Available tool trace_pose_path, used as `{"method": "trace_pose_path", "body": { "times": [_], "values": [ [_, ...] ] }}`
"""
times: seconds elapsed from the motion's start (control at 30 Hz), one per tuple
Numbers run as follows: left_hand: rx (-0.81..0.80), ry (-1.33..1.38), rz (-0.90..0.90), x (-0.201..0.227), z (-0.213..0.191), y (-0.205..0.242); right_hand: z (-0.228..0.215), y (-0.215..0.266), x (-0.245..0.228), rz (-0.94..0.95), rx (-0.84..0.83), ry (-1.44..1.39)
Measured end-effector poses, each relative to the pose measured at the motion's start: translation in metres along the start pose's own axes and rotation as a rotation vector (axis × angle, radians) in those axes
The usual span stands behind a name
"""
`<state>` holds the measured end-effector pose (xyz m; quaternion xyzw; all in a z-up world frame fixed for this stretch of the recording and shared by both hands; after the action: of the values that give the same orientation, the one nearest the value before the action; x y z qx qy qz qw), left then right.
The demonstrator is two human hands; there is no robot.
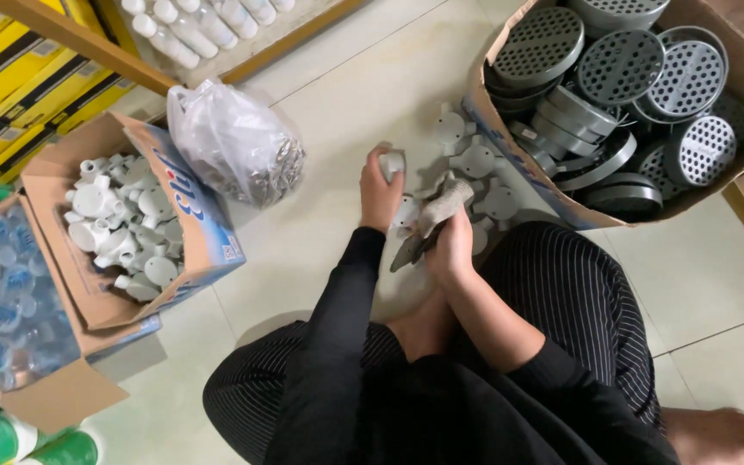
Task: The person sits on the floor and wipes white plastic parts with a cloth. They pick up each part, wipe it, and place it into a cardboard box. The person repeats this process for multiple parts.
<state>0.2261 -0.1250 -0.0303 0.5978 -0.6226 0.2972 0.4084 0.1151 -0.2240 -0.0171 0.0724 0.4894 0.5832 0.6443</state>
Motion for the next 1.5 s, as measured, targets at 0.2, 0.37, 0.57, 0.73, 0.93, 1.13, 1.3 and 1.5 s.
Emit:
{"method": "trace_pose_path", "body": {
  "times": [0.2, 0.37, 0.57, 0.73, 0.93, 1.13, 1.3, 1.5],
  "values": [
    [0.063, 0.92, -0.314, -0.028, -0.041, 0.104, 0.071, 0.085, 0.034, -0.906, -0.653, 1.514],
    [0.193, 1.181, -0.432, -0.049, -0.059, 0.188, 0.064, 0.092, 0.091, -0.89, -0.916, 1.425],
    [0.151, 1.429, -0.411, -0.176, -0.005, 0.198, 0.03, 0.058, 0.113, -0.877, -0.705, 1.467],
    [0.077, 1.395, -0.401, -0.114, -0.025, 0.199, 0.01, 0.041, 0.102, -1.036, -0.622, 1.52],
    [0.17, 1.513, -0.456, -0.1, -0.03, 0.197, 0.005, 0.04, 0.09, -1.15, -0.58, 1.326],
    [0.103, 1.635, -0.381, -0.107, -0.03, 0.189, -0.003, 0.047, 0.065, -1.347, -0.484, 1.198],
    [0.276, 1.769, -0.485, -0.11, -0.04, 0.187, -0.034, 0.021, 0.061, -0.779, -0.201, 0.739],
    [0.17, 1.578, -0.427, -0.144, -0.009, 0.187, 0.029, 0.073, 0.093, -1.148, -0.86, 1.495]
  ]
}}
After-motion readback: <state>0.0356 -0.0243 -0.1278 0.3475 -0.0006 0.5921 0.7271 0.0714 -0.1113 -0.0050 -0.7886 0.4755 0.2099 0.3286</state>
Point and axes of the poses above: each hand's wrist, its own y-axis away from the middle knuckle, its own z-axis out of the palm, x = y × z, the point moved 6 cm from there along -y, towards the middle knuckle, and after that the axes turned 2 degrees about z, right-handed, at the moved point
